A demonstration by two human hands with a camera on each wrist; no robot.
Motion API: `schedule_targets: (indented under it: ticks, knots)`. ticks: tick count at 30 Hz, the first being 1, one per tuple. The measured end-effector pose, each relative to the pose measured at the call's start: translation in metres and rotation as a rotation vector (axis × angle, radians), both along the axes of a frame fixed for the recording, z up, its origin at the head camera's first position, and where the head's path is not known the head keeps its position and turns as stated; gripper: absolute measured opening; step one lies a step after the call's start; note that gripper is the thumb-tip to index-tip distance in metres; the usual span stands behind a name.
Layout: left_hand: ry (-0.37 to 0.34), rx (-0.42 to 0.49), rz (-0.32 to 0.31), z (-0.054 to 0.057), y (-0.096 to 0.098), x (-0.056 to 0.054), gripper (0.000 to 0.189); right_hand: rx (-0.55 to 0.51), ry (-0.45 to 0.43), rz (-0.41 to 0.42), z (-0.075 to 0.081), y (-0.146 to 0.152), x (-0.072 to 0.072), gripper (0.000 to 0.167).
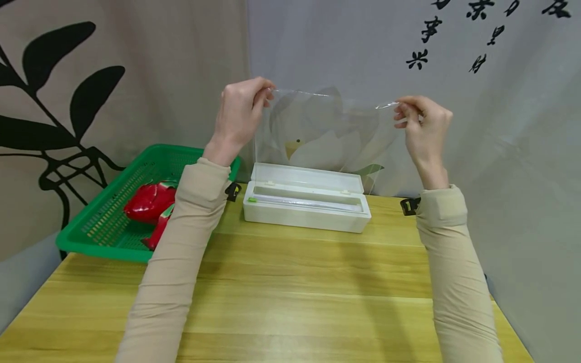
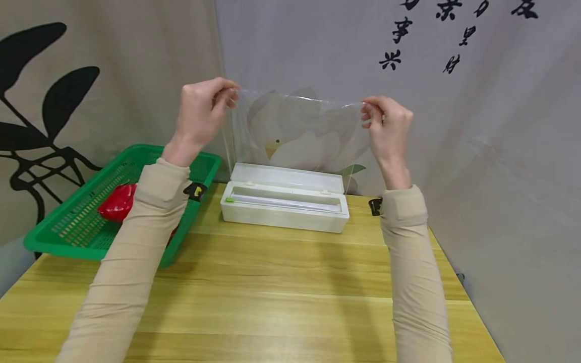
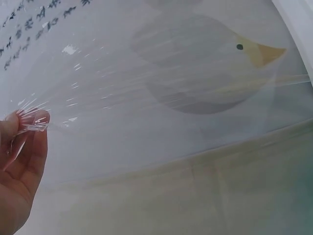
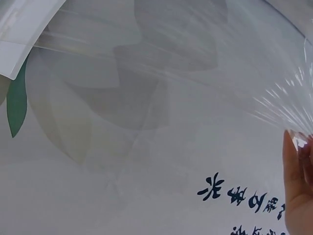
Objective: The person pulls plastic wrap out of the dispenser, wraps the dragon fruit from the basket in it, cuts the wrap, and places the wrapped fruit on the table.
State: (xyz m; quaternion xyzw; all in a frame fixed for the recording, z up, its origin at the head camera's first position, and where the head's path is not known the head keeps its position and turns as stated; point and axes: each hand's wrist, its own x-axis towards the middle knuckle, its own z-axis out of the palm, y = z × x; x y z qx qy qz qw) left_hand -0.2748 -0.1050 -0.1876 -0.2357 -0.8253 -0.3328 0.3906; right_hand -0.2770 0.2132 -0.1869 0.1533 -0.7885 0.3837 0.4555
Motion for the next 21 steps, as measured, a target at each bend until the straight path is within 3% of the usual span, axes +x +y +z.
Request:
schedule_targets:
  ticks: [6,14,21]
  knots:
    - [0.016,-0.013,0.035,0.008,0.011,0.017,0.025,0.009,0.005,0.044,0.008,0.009,0.007,0.02]
    - [0.005,-0.027,0.031,0.014,0.011,0.026,0.024,0.005,0.007,0.08,0.013,0.012,0.017,0.018]
    - [-0.027,-0.012,-0.061,0.009,0.005,0.04,0.022,0.045,-0.072,0.218,0.011,0.022,0.039,0.016]
